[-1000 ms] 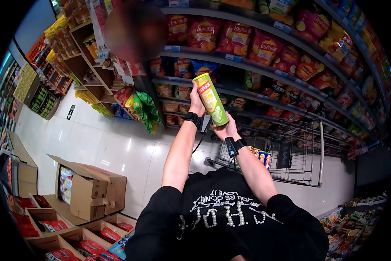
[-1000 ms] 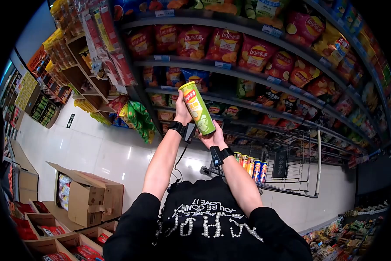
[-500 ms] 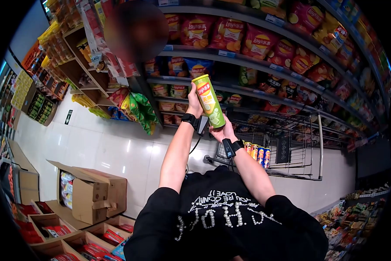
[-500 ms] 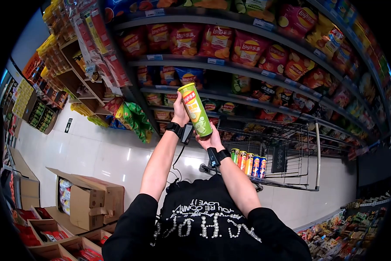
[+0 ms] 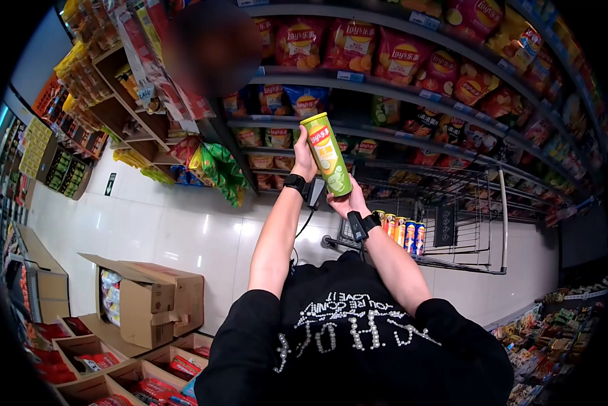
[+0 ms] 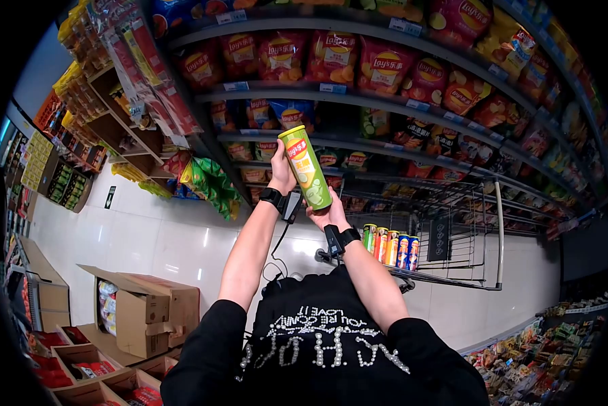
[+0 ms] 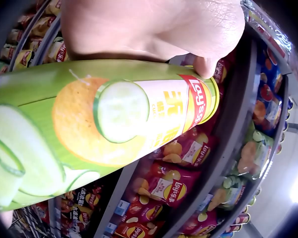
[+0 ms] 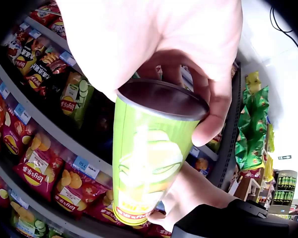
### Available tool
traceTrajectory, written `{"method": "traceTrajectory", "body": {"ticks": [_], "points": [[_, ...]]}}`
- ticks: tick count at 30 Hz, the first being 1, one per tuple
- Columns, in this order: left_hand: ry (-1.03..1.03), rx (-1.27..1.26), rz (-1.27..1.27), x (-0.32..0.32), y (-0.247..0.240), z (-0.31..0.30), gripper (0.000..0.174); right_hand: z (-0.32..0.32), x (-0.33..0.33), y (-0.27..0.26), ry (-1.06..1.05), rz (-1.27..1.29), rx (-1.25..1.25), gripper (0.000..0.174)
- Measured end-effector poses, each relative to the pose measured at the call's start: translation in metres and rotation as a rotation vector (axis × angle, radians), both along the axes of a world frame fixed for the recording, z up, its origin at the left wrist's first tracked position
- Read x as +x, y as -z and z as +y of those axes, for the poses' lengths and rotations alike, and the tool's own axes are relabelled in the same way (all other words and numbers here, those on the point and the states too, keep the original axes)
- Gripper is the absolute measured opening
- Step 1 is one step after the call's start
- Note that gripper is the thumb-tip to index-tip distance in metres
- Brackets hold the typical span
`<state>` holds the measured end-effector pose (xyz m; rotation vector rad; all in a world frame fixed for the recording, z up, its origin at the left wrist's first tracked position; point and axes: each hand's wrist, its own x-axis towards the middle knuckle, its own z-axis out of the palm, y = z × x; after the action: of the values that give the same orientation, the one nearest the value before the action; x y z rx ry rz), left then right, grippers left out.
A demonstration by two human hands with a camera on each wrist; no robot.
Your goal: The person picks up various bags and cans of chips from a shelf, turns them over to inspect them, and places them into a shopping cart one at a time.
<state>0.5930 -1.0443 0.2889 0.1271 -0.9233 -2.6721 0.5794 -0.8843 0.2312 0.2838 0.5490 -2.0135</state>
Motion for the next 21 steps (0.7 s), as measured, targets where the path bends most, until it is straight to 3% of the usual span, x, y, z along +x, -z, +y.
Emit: {"method": "traceTrajectory", "body": {"ticks": [11,14,16,19,21], "points": [[0.024,-0.014,-0.03,-0.005,-0.004,0.01,0.061,0.008,-0.008,0.01,0.009,0.013,0.0,0.048],[-0.015,-0.051,-0.07,-0.013,-0.001,0.015,0.068,0.013,-0.012,0.011,0.009,0.007,0.003,0.048],[-0.014,-0.043,-0.086,-0.017,0.009,0.018,0.068,0.017,-0.014,0.014,-0.004,0.017,0.014,0.04],[0.011,-0.043,-0.067,-0.026,0.027,0.028,0.055,0.023,-0.026,0.023,0.031,0.006,0.08,0.044],[-0.04,-0.275,-0.307,-0.028,0.046,0.047,0.045,0.033,-0.035,0.038,0.039,-0.025,0.098,0.046]]}}
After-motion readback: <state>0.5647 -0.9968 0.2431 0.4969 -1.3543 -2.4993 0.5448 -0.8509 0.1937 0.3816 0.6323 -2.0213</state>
